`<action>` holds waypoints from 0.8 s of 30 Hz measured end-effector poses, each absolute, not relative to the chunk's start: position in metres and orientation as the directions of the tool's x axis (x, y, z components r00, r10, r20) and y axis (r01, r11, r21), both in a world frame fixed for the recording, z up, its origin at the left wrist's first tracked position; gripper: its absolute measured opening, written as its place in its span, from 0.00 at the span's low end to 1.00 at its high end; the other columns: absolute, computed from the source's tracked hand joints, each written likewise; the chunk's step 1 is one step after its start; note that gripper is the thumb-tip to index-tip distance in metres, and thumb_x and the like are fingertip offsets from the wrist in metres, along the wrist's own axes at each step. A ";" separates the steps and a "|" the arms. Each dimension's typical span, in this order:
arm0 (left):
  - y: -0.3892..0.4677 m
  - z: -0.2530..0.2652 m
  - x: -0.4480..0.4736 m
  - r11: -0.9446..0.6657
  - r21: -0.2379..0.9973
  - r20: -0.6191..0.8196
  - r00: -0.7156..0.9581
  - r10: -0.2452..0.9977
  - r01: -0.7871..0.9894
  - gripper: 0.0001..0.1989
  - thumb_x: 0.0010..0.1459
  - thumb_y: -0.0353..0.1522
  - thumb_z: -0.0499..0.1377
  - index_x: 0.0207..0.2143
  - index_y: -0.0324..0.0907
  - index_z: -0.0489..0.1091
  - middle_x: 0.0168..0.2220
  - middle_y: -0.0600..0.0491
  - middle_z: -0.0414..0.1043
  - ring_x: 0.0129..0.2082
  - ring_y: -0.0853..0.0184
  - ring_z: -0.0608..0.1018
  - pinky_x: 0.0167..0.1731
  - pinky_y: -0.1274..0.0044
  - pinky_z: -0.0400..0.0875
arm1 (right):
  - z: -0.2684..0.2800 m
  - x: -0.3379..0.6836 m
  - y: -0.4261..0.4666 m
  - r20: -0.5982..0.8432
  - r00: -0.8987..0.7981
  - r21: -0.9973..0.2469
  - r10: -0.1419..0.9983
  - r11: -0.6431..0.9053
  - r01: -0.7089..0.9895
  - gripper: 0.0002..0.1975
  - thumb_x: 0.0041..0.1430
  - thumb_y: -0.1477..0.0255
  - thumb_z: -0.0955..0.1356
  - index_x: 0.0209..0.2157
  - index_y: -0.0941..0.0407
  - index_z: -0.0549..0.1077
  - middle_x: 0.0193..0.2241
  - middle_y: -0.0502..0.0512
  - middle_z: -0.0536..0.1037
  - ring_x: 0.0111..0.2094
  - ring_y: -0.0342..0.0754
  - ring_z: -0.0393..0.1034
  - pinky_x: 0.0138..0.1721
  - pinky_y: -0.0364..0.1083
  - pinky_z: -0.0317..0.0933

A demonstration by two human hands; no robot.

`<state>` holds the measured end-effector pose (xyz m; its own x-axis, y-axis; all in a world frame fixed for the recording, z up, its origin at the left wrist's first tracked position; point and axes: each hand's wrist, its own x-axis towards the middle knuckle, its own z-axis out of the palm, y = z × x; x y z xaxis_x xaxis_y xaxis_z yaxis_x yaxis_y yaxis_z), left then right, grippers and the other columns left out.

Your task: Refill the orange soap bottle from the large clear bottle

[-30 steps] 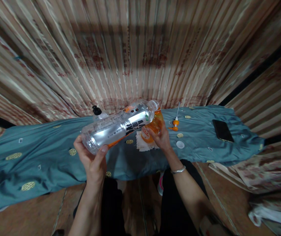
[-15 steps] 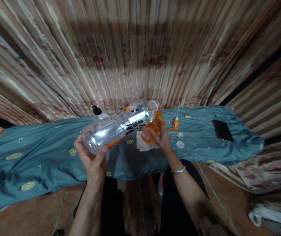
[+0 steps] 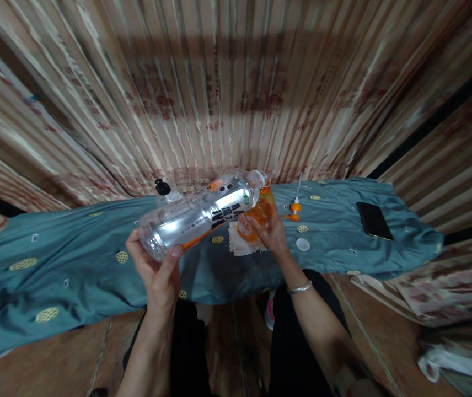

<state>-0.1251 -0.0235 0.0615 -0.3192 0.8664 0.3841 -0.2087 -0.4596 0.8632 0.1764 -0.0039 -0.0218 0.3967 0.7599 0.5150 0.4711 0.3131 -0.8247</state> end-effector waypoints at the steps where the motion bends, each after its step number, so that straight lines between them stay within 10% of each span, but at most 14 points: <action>1: -0.023 0.062 -0.125 -0.456 0.862 0.377 -0.318 0.870 -0.224 0.46 0.46 0.54 0.88 0.59 0.53 0.71 0.65 0.46 0.77 0.67 0.46 0.82 0.73 0.51 0.78 | -0.022 0.176 -0.004 0.516 0.397 -0.824 0.759 0.313 0.473 0.39 0.71 0.40 0.81 0.70 0.50 0.79 0.61 0.67 0.90 0.66 0.71 0.86 0.74 0.74 0.80; 14: -0.026 0.070 -0.121 -0.447 0.861 0.362 -0.325 0.874 -0.243 0.44 0.44 0.53 0.89 0.56 0.52 0.73 0.64 0.47 0.78 0.67 0.46 0.82 0.73 0.49 0.80 | -0.020 0.175 -0.006 0.489 0.419 -0.850 0.765 0.310 0.427 0.41 0.68 0.38 0.82 0.69 0.49 0.80 0.61 0.68 0.90 0.67 0.73 0.86 0.71 0.75 0.82; 24: -0.033 0.074 -0.114 -0.457 0.847 0.377 -0.300 0.876 -0.272 0.38 0.50 0.45 0.88 0.56 0.52 0.73 0.65 0.47 0.76 0.52 0.54 0.84 0.29 0.74 0.87 | -0.019 0.175 -0.006 0.483 0.436 -0.854 0.760 0.299 0.425 0.43 0.68 0.39 0.82 0.71 0.51 0.80 0.61 0.68 0.91 0.65 0.72 0.88 0.70 0.73 0.83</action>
<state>-0.1138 -0.0334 0.0744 -0.3000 0.8763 0.3770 -0.2722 -0.4574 0.8466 0.1746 -0.0064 -0.0194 0.4359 0.7596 0.4827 0.4246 0.2993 -0.8545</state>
